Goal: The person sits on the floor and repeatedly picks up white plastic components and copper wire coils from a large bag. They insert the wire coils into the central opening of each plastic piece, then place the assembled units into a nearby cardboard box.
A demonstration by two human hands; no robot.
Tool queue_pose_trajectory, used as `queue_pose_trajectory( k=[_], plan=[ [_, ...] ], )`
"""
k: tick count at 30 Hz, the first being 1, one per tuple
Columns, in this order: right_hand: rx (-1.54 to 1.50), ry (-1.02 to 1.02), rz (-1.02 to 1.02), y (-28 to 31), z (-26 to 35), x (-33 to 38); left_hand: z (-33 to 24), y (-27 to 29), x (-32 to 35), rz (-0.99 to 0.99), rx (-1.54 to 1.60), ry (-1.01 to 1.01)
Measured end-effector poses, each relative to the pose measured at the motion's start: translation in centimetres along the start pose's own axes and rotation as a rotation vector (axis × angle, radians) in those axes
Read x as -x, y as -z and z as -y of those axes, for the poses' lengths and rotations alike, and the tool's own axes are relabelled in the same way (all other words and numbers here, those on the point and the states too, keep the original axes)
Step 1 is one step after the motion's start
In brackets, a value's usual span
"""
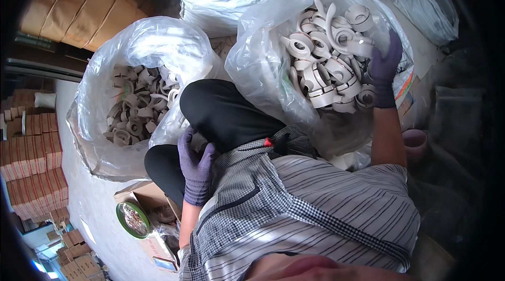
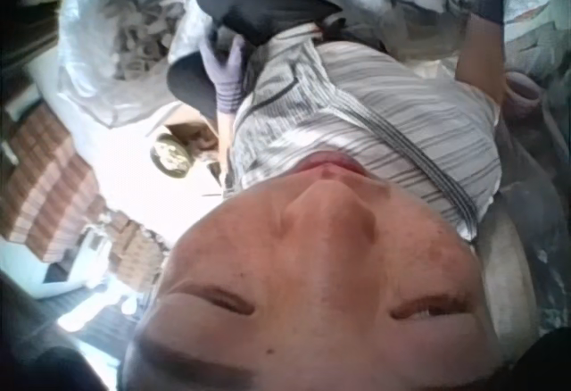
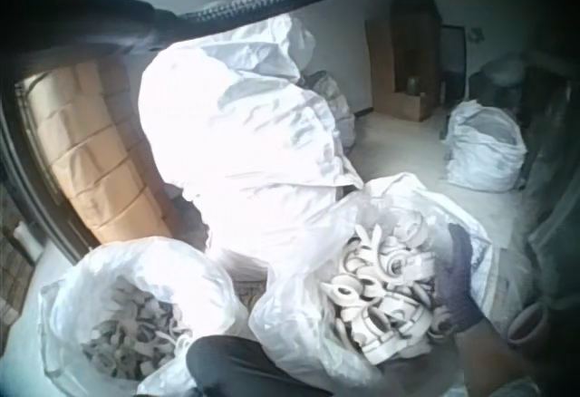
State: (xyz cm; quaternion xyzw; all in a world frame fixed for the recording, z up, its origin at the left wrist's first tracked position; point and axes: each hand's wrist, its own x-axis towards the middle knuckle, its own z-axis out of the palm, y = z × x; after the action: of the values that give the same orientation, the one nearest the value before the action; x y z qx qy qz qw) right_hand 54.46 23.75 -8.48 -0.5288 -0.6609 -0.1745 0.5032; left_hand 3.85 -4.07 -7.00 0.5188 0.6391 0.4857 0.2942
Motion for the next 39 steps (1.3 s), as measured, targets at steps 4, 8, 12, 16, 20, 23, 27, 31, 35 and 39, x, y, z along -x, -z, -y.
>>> queue_pose_trajectory(
  k=[4, 8, 12, 16, 20, 23, 27, 31, 35, 39],
  plan=[
    [0.438, 0.101, 0.310, -3.1, 4.0, -2.0, 0.3, -0.7, 0.3, 0.023, -0.120, -0.036],
    [0.272, -0.030, 0.535, -9.8, -3.2, -3.4, -0.4, -1.8, -0.1, 0.050, -0.283, -0.122],
    [0.213, -0.080, 0.531, -10.7, -3.9, -6.2, -3.8, -2.0, -2.4, 0.092, -0.523, -0.251],
    [0.307, -0.238, 0.359, -5.5, -9.1, -6.1, -5.1, -3.2, -7.3, 0.174, -0.511, -0.384],
    [0.576, -0.360, 0.729, -2.0, -13.2, -1.6, -3.8, -8.5, -15.3, 0.330, -0.507, -0.117],
    [0.606, -0.391, 0.772, -1.5, -13.1, -0.6, 0.1, -13.4, -21.8, 0.330, -0.758, 0.131],
    [0.527, -0.439, 0.702, -0.9, -19.2, -2.7, 5.8, -17.2, -27.4, 0.302, -0.620, 0.375],
    [0.503, -0.608, 0.321, 0.6, -24.2, -9.3, 5.9, -14.8, -31.6, 0.136, -0.382, 0.268],
    [0.821, -0.448, 0.331, 6.8, -33.3, -13.8, -8.9, -12.8, -34.4, -0.056, -0.650, -0.815],
    [1.219, -0.207, 0.607, 15.5, -40.4, -15.2, -16.9, -12.9, -33.7, -0.069, -0.613, -0.974]
  ],
)
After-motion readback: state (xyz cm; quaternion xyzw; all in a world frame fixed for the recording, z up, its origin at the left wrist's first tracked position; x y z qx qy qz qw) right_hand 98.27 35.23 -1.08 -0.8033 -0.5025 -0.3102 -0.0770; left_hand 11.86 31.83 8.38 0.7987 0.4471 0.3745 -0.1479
